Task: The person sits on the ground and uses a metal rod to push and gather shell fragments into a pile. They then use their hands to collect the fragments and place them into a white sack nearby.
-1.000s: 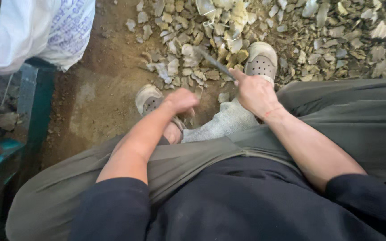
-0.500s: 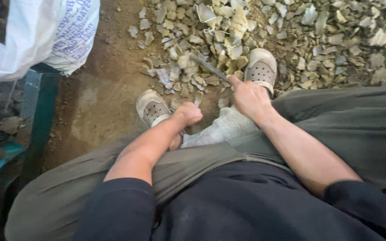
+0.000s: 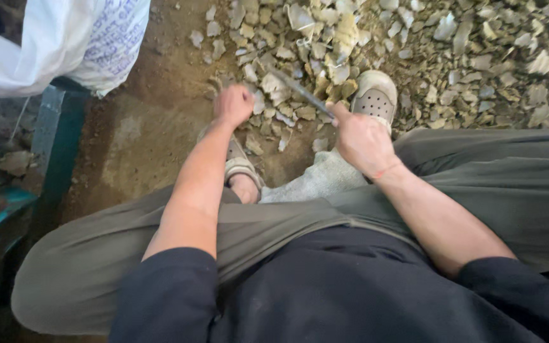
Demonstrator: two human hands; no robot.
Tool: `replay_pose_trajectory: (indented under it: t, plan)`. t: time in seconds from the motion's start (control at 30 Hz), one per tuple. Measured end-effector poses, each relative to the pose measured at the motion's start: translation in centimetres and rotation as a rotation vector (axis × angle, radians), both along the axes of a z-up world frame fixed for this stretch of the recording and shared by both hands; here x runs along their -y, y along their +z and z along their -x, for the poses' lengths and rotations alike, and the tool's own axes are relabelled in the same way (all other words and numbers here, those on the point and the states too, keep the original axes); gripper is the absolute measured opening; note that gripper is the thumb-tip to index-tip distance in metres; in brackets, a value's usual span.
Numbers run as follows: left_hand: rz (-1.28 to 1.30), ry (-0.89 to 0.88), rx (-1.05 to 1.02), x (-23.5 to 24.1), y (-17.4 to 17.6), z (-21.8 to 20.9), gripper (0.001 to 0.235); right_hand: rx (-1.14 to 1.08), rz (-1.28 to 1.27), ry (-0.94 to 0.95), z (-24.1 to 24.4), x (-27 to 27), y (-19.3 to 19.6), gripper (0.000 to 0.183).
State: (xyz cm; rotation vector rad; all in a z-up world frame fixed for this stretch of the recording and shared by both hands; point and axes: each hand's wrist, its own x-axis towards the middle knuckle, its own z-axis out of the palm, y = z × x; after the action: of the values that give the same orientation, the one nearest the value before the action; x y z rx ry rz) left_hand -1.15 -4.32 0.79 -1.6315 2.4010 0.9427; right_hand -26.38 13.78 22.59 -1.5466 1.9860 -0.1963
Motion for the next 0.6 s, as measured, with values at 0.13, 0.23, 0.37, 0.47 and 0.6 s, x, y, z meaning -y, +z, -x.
replay_pose_trajectory:
  t: [0.13, 0.23, 0.37, 0.47, 0.6]
  plan:
    - [-0.059, 0.24, -0.074, 0.9, -0.8, 1.9, 0.024, -0.043, -0.112, 0.004, 0.6, -0.3, 0.1, 0.034]
    - [-0.097, 0.196, -0.112, 1.1, -0.5, 4.0, 0.024, -0.071, -0.057, 0.026, 0.7, -0.6, 0.4, 0.029]
    - [-0.089, 0.217, -0.003, 0.7, -0.6, 5.2, 0.015, -0.017, -0.026, -0.041, 0.2, -1.0, -0.3, 0.033]
    - [-0.096, 0.225, 0.023, 0.9, -0.5, 5.8, 0.013, -0.07, -0.078, 0.012, 0.5, -1.3, -0.7, 0.025]
    - [-0.119, 0.144, -0.007, 2.1, -0.3, 5.8, 0.012, -0.021, -0.026, 0.006, 0.6, -1.2, -1.2, 0.029]
